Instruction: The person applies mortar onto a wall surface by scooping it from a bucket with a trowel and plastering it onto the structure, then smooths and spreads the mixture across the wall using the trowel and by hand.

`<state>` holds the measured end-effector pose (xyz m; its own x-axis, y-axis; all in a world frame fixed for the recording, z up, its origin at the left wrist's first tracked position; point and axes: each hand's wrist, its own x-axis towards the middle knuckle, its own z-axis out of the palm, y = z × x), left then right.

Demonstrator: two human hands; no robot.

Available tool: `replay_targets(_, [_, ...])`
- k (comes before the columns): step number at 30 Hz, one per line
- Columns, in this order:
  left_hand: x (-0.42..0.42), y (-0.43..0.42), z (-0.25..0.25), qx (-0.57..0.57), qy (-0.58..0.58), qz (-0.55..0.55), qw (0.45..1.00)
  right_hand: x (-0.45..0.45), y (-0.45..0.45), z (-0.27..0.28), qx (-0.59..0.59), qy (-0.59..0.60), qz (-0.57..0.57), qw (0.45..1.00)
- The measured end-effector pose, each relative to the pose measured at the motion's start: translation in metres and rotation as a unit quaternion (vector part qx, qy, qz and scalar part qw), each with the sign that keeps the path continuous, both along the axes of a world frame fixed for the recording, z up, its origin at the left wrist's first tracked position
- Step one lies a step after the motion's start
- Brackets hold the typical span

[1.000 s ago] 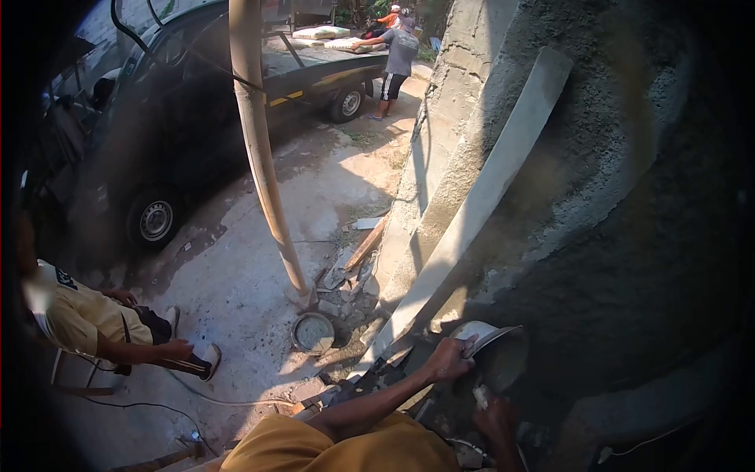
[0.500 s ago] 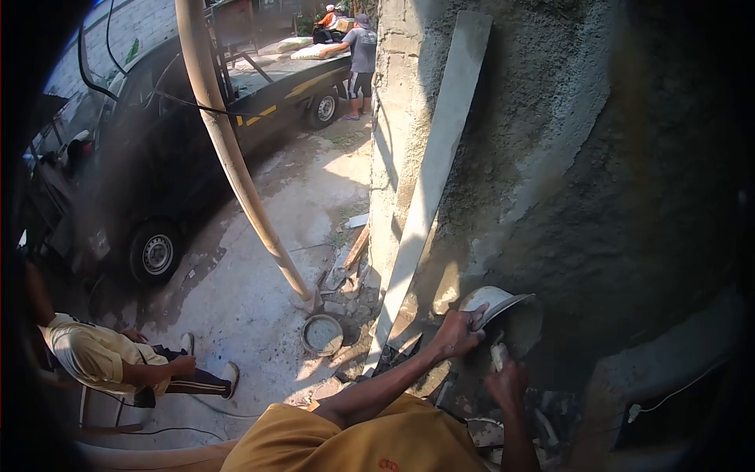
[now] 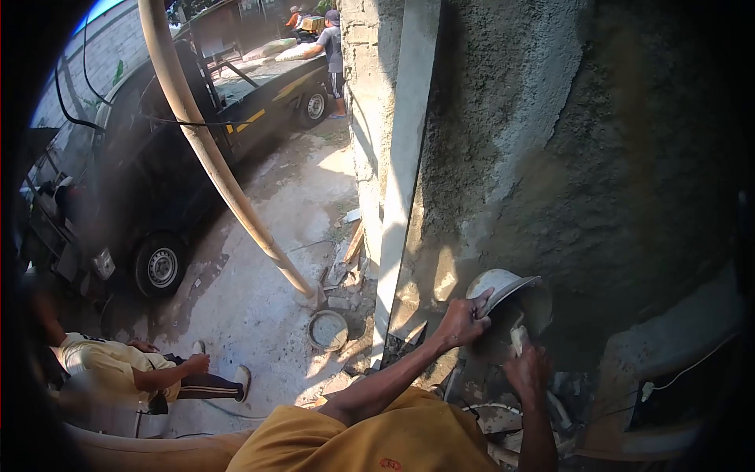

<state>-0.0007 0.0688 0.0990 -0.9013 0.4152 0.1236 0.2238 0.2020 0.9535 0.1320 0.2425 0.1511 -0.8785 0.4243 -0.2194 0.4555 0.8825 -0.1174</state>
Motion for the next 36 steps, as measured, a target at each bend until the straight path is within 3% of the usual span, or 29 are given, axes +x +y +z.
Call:
replay_targets(3, [0.005, 0.006, 0.004, 0.004, 0.038, -0.008, 0.999, -0.006, 0.016, -0.011, -0.008, 0.057, -0.038, 0.998])
replay_targets(7, [0.001, 0.011, 0.006, -0.027, 0.005, -0.012, 1.000, 0.007, 0.016, 0.000, 0.029, -0.032, 0.067, 0.997])
replay_targets(10, [0.004, 0.017, 0.003, -0.023, 0.027, -0.009, 0.999, -0.012, 0.042, 0.006, 0.014, 0.084, -0.011, 0.996])
replay_targets(13, [0.004, 0.025, 0.015, 0.005, 0.059, -0.023, 0.998, -0.023, 0.094, -0.011, -0.032, 0.193, 0.073, 0.978])
replay_targets(15, [0.001, 0.033, 0.022, 0.022, 0.072, -0.037, 0.997, -0.025, 0.109, 0.008, -0.208, 0.105, 0.021, 0.972])
replay_targets(17, [0.004, 0.039, 0.030, 0.040, 0.102, -0.050, 0.993, -0.023, 0.120, 0.030, -0.365, -0.003, -0.058, 0.929])
replay_targets(24, [0.015, 0.046, 0.041, 0.022, 0.063, -0.109, 0.992, 0.023, 0.157, -0.026, -0.657, -0.001, -0.162, 0.737])
replay_targets(28, [0.022, 0.061, 0.017, 0.050, -0.016, -0.138, 0.989, 0.052, 0.141, -0.066, -0.752, 0.024, -0.209, 0.625])
replay_targets(30, [0.027, 0.071, 0.025, 0.071, -0.068, -0.137, 0.986, 0.066, 0.130, -0.080, -0.818, 0.030, -0.235, 0.524])
replay_targets(33, [0.039, 0.084, 0.003, 0.103, -0.104, -0.117, 0.982, 0.077, 0.107, -0.096, -0.851, 0.086, -0.239, 0.460])
replay_targets(36, [0.040, 0.093, -0.019, 0.049, -0.082, -0.114, 0.989, 0.080, 0.105, -0.104, -0.876, 0.124, -0.221, 0.410])
